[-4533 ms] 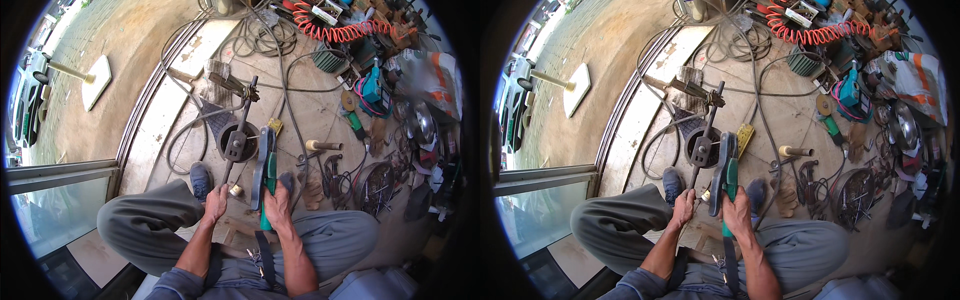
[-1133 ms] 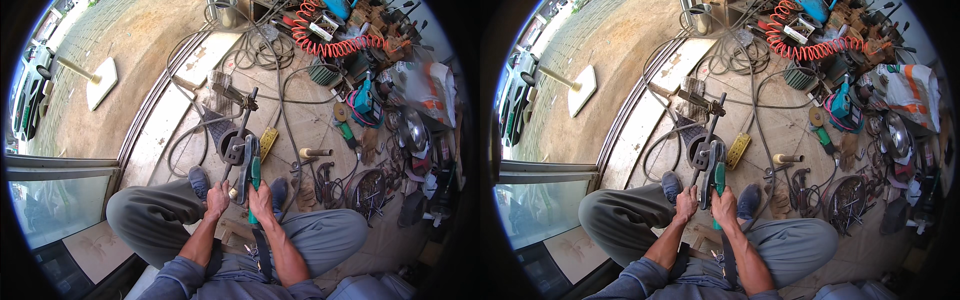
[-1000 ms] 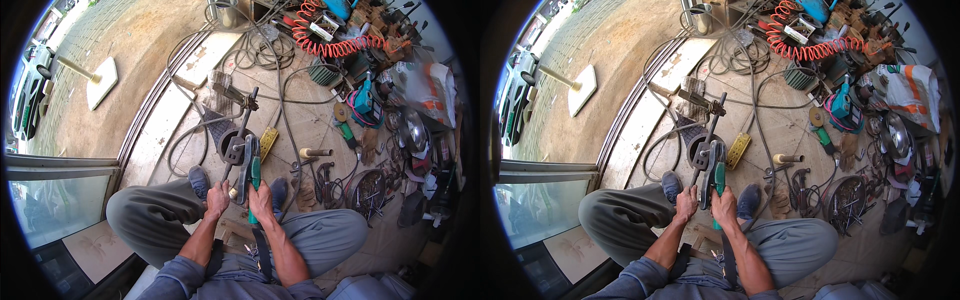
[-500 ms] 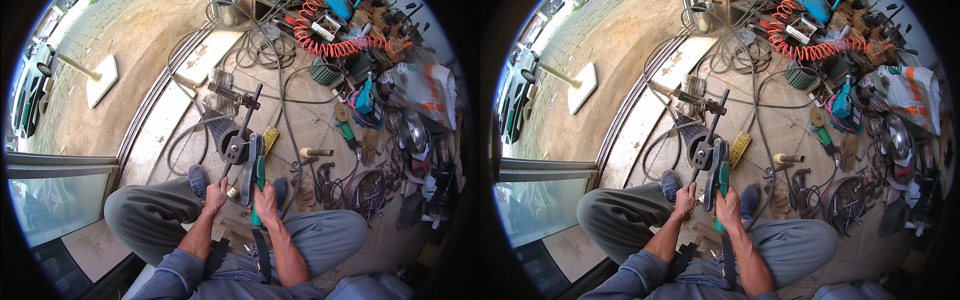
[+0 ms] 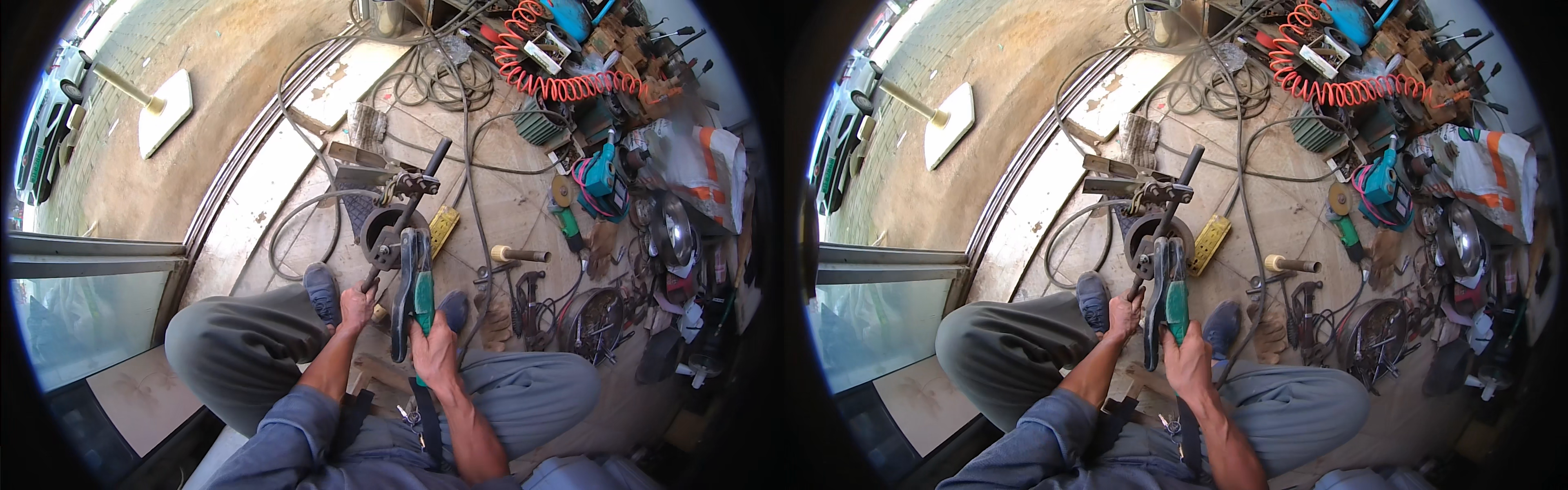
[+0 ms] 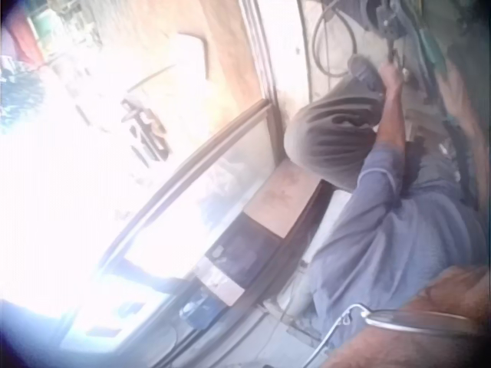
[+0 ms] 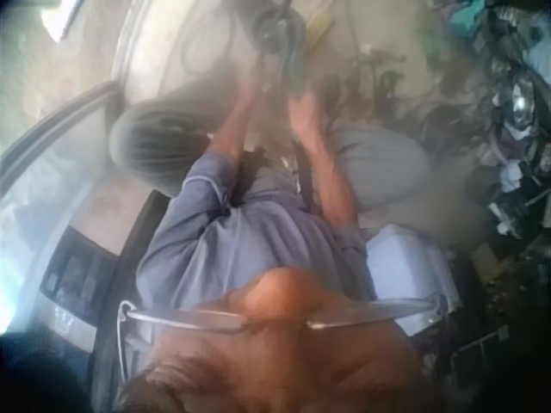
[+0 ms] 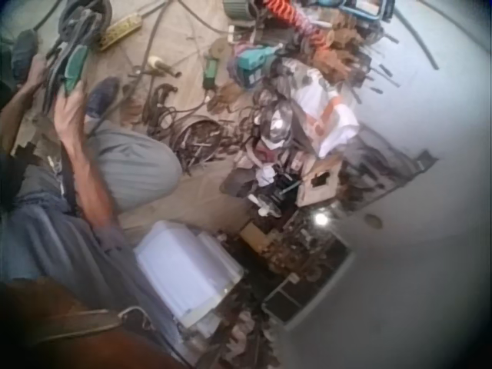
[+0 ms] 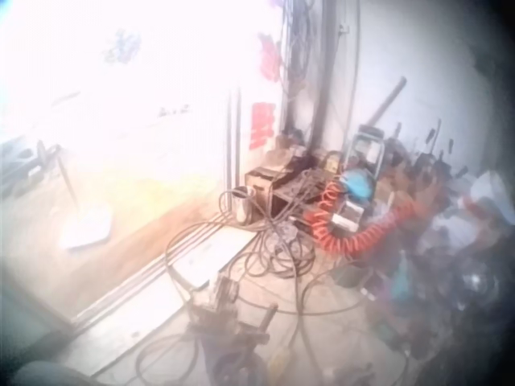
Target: The person sits on the floor and welds a metal rod clamped in a vise using a handheld welding torch. They repeatedly position the torch, create an arc, and weld along the rod, then inspect the weld and hammer the area.
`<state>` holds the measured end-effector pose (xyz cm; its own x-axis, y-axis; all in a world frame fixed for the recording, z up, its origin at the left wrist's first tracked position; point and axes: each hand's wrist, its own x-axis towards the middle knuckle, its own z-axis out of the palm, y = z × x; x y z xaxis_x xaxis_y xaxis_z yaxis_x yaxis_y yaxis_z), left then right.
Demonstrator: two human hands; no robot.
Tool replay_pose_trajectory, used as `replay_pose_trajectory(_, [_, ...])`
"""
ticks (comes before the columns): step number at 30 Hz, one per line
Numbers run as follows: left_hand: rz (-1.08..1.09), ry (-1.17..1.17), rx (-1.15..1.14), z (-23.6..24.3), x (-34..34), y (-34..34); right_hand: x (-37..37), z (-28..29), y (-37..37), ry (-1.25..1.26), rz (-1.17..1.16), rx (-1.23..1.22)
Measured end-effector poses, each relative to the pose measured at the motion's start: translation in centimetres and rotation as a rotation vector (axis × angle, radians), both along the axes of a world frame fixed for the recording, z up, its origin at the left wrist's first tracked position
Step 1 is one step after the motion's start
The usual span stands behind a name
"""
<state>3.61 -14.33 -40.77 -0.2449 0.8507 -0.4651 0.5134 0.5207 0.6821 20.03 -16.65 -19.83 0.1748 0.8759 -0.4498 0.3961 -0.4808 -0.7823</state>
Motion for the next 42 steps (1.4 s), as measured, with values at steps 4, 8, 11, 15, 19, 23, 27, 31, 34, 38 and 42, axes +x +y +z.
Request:
replay_pose_trajectory(4, [-0.026, 0.127, 0.108, -2.6, 0.5, 0.5, -0.6, 1.8, -0.3, -0.06, 0.03, 0.013])
replay_pose_trajectory(8, [0.057, 0.035, 0.146, -3.6, 1.3, 1.1, -1.1, 2.1, -1.0, -0.104, 0.073, 0.037])
replay_pose_trajectory(11, [0.071, 0.041, 0.166, -3.6, 2.1, 1.3, -1.3, 1.7, -1.6, -0.141, 0.092, 0.042])
replay_pose_trajectory(15, [0.106, -0.097, 0.193, -3.5, 2.4, 1.3, -1.8, 2.2, -2.2, -0.118, 0.094, 0.071])
replay_pose_trajectory(19, [0.186, -0.152, 0.284, -4.7, 2.5, 1.3, -2.3, 1.1, -2.7, -0.16, 0.107, 0.059])
replay_pose_trajectory(23, [0.145, -0.054, 0.224, -2.4, 2.8, 1.6, -2.9, 0.3, -2.4, -0.169, 0.065, 0.084])
replay_pose_trajectory(27, [0.08, 0.089, 0.216, -3.0, 2.3, 0.9, -3.2, 0.5, -2.7, -0.139, 0.081, 0.135])
replay_pose_trajectory(31, [0.112, 0.07, 0.162, -2.6, 2.3, 0.5, -3.0, 0.6, -2.7, -0.188, 0.012, 0.15])
replay_pose_trajectory(34, [0.062, 0.142, 0.142, -2.2, 2.5, 0.8, -2.0, 1.2, -1.6, -0.186, -0.069, 0.287])
replay_pose_trajectory(38, [0.029, 0.17, 0.115, -2.4, 2.5, 0.6, -0.2, 4.0, 4.6, -0.176, -0.135, 0.6])
replay_pose_trajectory(42, [0.033, 0.154, 0.137, -2.4, 2.0, 0.8, 0.6, 5.3, 13.9, 0.18, -0.202, 0.662])
